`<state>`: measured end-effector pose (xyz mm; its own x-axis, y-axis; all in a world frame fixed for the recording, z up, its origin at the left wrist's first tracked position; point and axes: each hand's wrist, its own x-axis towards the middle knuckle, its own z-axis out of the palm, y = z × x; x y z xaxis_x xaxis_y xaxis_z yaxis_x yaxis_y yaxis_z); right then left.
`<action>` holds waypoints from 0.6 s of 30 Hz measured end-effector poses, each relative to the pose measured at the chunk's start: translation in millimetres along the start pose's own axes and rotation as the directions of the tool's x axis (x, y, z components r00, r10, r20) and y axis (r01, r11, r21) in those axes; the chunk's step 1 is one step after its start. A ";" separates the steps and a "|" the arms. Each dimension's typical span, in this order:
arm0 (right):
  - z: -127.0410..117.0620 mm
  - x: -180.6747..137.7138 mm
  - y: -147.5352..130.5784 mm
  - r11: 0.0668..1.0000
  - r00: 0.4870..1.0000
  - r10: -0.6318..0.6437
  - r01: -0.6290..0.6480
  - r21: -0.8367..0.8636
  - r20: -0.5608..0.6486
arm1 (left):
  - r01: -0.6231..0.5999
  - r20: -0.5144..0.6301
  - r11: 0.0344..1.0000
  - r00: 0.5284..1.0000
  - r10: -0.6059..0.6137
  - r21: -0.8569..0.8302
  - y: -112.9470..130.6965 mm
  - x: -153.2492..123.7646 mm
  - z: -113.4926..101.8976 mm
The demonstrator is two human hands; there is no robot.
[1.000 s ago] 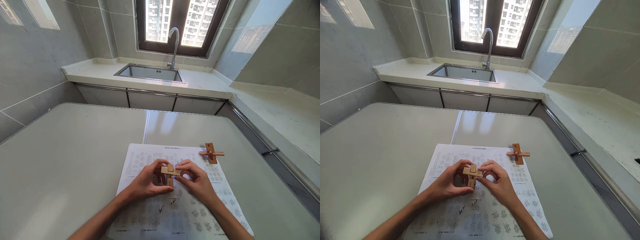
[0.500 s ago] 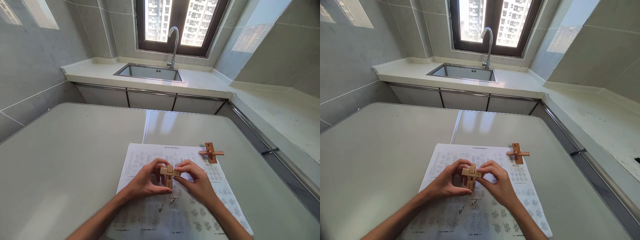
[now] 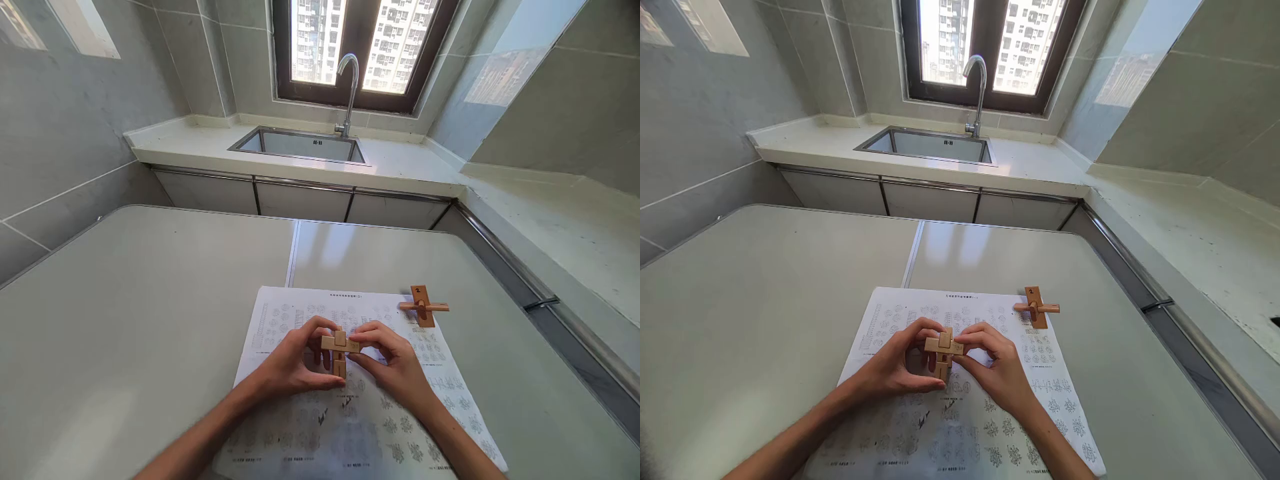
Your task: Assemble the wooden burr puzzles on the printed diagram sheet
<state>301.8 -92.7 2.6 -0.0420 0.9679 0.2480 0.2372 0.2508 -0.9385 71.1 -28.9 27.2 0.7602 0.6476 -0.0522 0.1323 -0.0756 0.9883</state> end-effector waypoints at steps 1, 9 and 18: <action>0.1 0.0 -0.1 1.000 1.000 0.005 -0.005 0.005 0.004 | 0.002 0.000 1.000 1.000 -0.002 -0.001 0.7 -0.2 0.2; 1.3 -0.3 5.1 0.997 0.998 0.067 -0.068 0.043 0.018 | -0.001 -0.027 0.999 1.000 0.000 -0.037 6.6 -0.4 2.4; 1.4 -2.0 3.2 0.991 0.991 0.130 -0.131 0.023 0.045 | 0.012 -0.033 1.000 0.999 -0.013 -0.025 4.7 0.2 2.3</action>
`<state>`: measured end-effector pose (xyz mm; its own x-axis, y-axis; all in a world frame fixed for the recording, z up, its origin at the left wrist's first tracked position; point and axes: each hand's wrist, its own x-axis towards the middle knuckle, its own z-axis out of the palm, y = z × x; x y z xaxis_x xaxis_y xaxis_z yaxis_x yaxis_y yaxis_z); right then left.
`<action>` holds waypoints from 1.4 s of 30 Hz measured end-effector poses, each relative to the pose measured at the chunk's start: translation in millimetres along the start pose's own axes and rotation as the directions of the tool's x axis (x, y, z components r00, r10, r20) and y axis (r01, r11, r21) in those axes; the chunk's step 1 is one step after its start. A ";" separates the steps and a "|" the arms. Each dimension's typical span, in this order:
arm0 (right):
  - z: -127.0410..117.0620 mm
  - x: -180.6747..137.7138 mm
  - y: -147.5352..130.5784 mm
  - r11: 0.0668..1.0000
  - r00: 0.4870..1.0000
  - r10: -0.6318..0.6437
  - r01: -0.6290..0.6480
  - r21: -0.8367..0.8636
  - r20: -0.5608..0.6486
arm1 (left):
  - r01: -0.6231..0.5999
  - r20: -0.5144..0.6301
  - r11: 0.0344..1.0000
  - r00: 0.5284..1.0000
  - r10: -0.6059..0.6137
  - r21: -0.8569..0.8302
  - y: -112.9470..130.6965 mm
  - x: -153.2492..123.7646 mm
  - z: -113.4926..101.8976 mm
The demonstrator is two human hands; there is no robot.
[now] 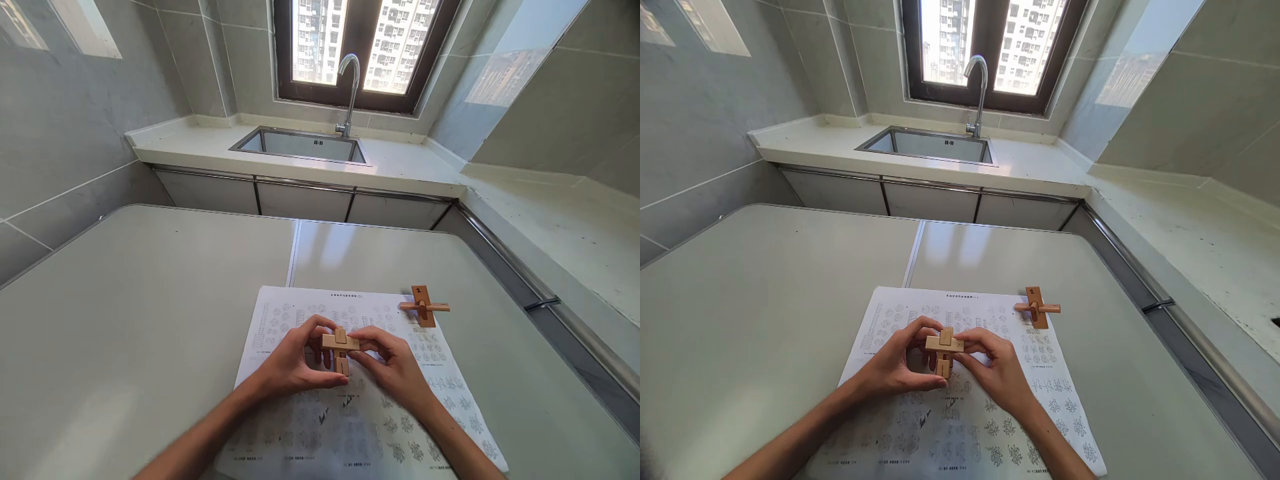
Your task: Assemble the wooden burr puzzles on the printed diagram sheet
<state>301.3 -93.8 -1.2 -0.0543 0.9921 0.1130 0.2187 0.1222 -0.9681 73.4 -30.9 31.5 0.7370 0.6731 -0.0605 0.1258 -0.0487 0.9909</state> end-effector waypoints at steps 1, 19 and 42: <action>0.0 0.3 -0.3 1.000 1.000 -0.009 0.009 -0.006 -0.008 | 0.001 0.002 1.000 1.000 -0.001 0.001 -0.5 0.1 -0.1; 1.4 -0.5 -1.0 1.000 0.999 -0.023 0.023 -0.013 -0.025 | 0.009 -0.012 1.000 1.000 -0.009 0.020 -0.5 -0.9 -0.6; 2.5 0.0 0.0 0.993 0.998 -0.016 0.008 -0.115 -0.062 | -0.006 -0.113 0.999 0.994 0.001 -0.050 -1.2 -1.1 -0.6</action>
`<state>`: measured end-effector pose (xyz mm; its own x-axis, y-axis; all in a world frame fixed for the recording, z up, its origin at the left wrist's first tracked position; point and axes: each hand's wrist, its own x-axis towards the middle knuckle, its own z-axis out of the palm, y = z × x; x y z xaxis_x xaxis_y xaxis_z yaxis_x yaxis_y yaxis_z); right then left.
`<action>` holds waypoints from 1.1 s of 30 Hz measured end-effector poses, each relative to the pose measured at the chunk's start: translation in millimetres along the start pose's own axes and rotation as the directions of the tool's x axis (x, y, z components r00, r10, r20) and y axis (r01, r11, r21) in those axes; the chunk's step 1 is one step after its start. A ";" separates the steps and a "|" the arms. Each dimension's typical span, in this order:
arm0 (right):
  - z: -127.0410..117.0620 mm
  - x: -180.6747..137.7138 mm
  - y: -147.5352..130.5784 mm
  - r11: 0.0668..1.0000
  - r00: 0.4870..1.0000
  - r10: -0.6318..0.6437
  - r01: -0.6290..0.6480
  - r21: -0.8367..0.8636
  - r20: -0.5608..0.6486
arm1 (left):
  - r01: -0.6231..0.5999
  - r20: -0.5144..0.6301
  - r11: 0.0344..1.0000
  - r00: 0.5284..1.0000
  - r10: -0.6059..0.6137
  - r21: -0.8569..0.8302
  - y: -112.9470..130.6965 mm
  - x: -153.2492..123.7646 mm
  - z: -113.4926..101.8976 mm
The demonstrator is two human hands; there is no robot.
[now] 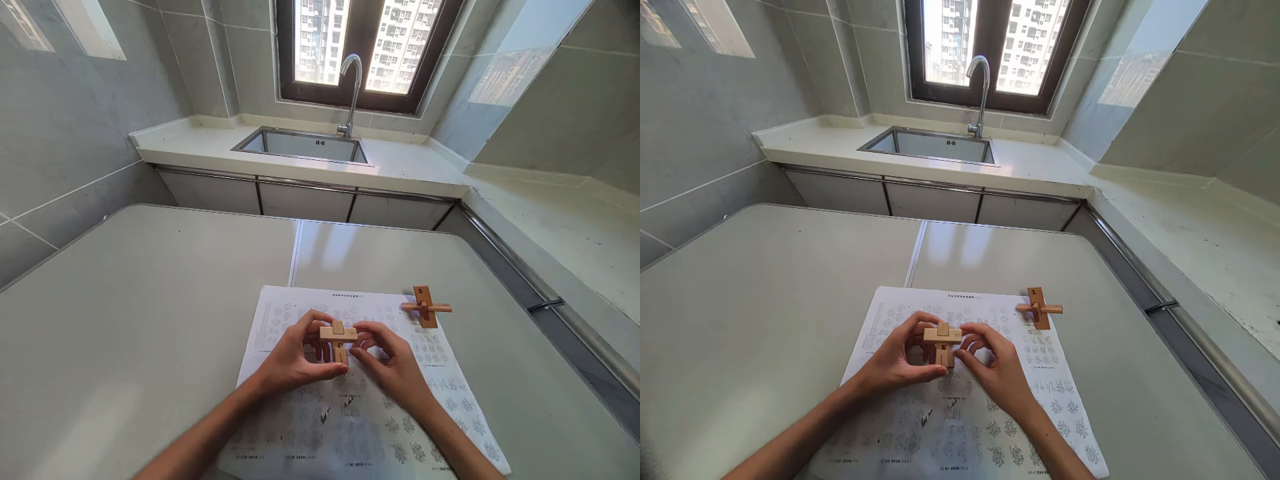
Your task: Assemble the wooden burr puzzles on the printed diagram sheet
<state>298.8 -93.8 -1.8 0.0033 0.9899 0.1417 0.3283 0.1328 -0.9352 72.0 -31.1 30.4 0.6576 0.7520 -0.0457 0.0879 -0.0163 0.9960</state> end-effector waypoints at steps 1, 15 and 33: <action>-0.4 0.3 0.1 1.000 1.000 -0.021 0.021 -0.013 -0.015 | -0.001 -0.046 1.000 0.999 -0.001 -0.028 -0.2 0.5 -0.5; 4.7 -2.1 0.5 0.909 0.960 -0.231 0.271 -0.318 0.158 | -0.016 -0.186 0.996 0.983 -0.001 -0.088 -7.8 3.4 -2.3; -5.0 4.4 -9.3 0.921 0.971 0.191 -0.227 0.317 0.143 | 0.006 -0.171 0.999 0.985 0.001 0.040 -2.5 2.0 1.5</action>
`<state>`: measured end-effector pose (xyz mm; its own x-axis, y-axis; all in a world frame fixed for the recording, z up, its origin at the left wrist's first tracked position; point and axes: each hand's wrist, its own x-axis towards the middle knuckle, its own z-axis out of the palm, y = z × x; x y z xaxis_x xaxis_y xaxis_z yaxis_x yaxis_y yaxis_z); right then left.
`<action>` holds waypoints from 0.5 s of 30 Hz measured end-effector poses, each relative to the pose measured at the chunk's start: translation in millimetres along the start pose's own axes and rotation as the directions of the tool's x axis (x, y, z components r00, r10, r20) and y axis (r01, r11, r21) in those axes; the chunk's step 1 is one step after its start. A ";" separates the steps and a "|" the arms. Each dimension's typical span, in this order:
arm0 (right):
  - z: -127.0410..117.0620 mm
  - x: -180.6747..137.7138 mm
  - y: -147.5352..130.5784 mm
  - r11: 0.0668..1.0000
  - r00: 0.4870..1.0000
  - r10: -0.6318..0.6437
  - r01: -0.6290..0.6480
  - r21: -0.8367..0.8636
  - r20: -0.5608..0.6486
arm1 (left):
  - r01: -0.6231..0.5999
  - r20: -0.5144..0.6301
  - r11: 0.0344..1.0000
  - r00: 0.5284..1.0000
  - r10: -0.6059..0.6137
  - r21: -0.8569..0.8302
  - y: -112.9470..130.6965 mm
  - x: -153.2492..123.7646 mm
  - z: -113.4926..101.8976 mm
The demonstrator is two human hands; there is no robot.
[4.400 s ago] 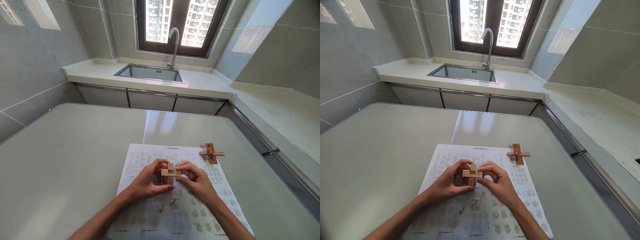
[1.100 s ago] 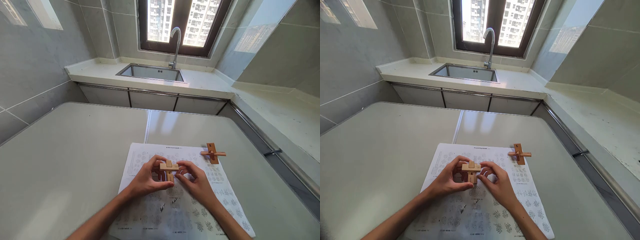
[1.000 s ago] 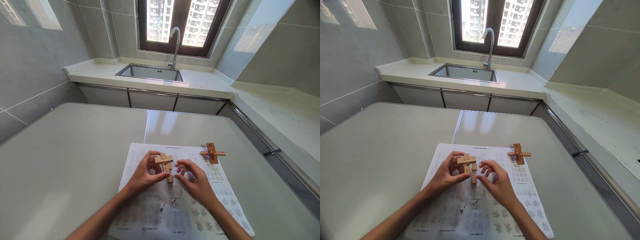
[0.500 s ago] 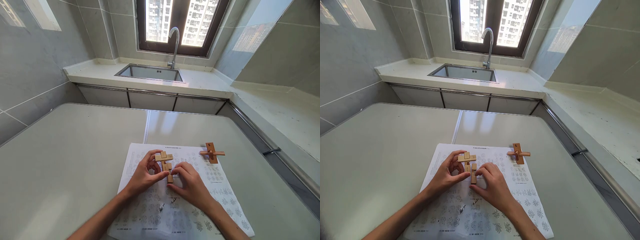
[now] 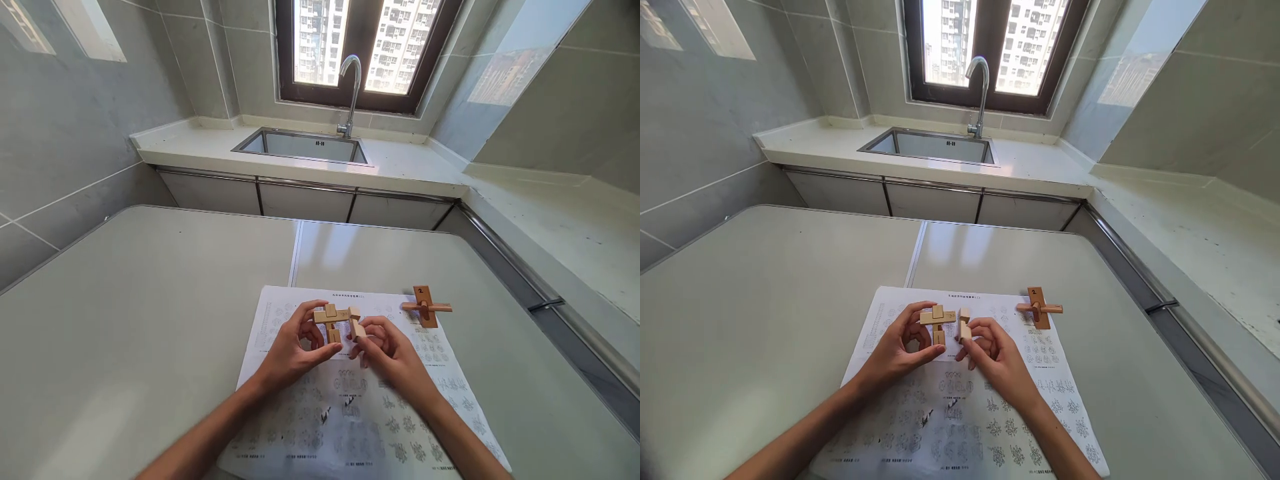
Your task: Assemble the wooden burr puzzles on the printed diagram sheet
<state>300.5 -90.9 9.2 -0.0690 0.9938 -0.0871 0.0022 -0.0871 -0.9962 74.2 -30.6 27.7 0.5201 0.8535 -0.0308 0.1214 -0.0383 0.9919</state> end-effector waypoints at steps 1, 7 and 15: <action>-0.6 0.4 -0.9 0.995 0.999 0.032 -0.033 0.091 0.014 | -0.005 0.000 1.000 1.000 0.005 -0.002 0.1 0.0 0.2; -4.9 1.5 2.0 0.952 0.992 0.117 -0.126 0.279 0.051 | -0.001 0.000 1.000 1.000 0.001 0.013 -1.7 -0.2 0.6; -6.3 1.6 0.5 0.977 0.994 0.075 -0.089 0.194 0.075 | -0.012 0.008 0.999 1.000 0.012 0.041 -0.6 -0.8 2.1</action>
<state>306.7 -88.9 8.5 -0.1431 0.9765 -0.1614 -0.1853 -0.1866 -0.9648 75.5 -32.3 26.9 0.5285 0.8487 -0.0199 0.1495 -0.0700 0.9863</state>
